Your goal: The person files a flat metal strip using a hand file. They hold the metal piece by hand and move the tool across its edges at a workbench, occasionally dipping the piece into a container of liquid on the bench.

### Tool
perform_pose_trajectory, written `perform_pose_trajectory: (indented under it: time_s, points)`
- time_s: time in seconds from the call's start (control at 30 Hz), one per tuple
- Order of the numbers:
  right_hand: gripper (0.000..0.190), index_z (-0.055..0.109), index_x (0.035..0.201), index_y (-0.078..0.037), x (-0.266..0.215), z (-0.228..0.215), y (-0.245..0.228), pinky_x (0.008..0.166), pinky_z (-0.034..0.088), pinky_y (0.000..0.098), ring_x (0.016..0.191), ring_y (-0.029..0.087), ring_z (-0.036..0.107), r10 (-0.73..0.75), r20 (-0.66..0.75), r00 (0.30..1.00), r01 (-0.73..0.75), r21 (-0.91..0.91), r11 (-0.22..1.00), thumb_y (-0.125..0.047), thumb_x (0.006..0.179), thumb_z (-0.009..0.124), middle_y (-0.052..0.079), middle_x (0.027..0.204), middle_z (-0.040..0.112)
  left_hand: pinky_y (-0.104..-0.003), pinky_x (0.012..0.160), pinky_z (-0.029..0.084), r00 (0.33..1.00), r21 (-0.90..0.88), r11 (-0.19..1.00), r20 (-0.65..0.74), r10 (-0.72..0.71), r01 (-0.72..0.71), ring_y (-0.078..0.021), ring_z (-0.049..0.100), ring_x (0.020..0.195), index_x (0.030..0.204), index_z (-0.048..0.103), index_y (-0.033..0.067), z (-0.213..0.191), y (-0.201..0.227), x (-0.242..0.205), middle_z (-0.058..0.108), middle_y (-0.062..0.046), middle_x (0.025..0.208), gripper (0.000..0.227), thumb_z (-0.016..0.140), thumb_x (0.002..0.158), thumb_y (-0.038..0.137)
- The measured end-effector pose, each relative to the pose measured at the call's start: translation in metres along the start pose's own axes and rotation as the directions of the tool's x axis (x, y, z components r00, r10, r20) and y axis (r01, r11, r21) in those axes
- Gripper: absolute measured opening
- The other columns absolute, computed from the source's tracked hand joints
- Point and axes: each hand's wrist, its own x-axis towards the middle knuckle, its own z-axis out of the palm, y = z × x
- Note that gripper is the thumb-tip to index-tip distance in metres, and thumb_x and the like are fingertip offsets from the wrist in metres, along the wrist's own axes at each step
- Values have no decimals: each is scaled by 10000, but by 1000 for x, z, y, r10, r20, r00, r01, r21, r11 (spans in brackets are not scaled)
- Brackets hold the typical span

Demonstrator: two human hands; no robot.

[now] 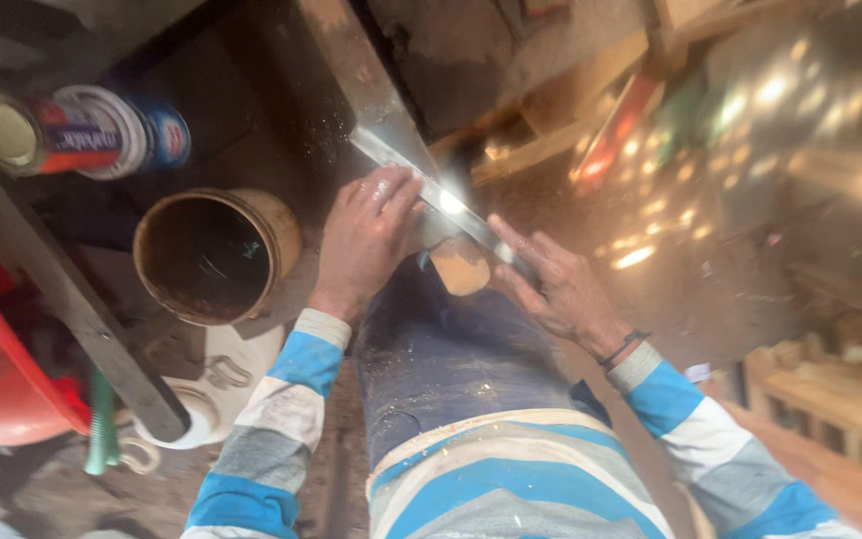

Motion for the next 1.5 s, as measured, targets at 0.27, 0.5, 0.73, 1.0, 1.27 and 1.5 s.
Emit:
perform_pose_trajectory:
  time_s: [0.27,0.5,0.73,1.0,1.27,1.5]
  points:
    - [449,576,1455,-275,-3,6,3,518,476,400,530,225,520,-87,-102,991,76,-108,991,-290,1008,612,72,700,492,-418,1018,498,989,30,992,77,122,-125,-284,646,1177,1174,716,54,-24,-31,26,691,-79,1220,231,700,959,136]
    - [412,628,1413,-228,-2,11,1,624,531,389,620,244,630,-21,-103,994,34,132,991,-267,1004,628,102,712,624,-412,1001,514,972,70,977,130,193,-204,-281,664,1185,1126,757,69,-30,-46,39,729,-72,1197,204,669,946,102]
    - [354,663,1354,-194,-1,9,-5,734,604,357,810,251,769,86,-70,994,-60,317,947,-263,1011,609,123,1068,776,-411,986,522,977,58,985,148,153,-163,-283,676,1144,1093,767,81,-25,-47,44,740,-74,1169,179,694,930,77]
    - [335,681,1312,-182,0,6,-10,671,600,345,657,202,741,72,-98,993,-33,354,935,-267,997,606,100,1093,790,-405,977,534,983,35,990,128,130,-135,-292,677,1145,1045,765,77,-24,-43,48,744,-71,1122,141,731,910,54]
    - [366,669,1358,-212,-6,23,10,580,567,342,532,173,672,151,14,988,-148,316,937,-282,1009,586,119,793,767,-398,989,540,986,44,991,112,122,-128,-286,675,1146,1041,763,84,-16,-52,42,746,-72,1139,148,714,918,18]
    - [445,654,1394,-266,-103,34,38,474,550,333,453,140,633,132,-14,991,-124,258,958,-305,951,658,73,750,766,-412,1054,500,975,-12,986,147,163,-163,-320,640,1197,1216,741,94,8,29,-9,710,-119,1234,280,606,976,42]
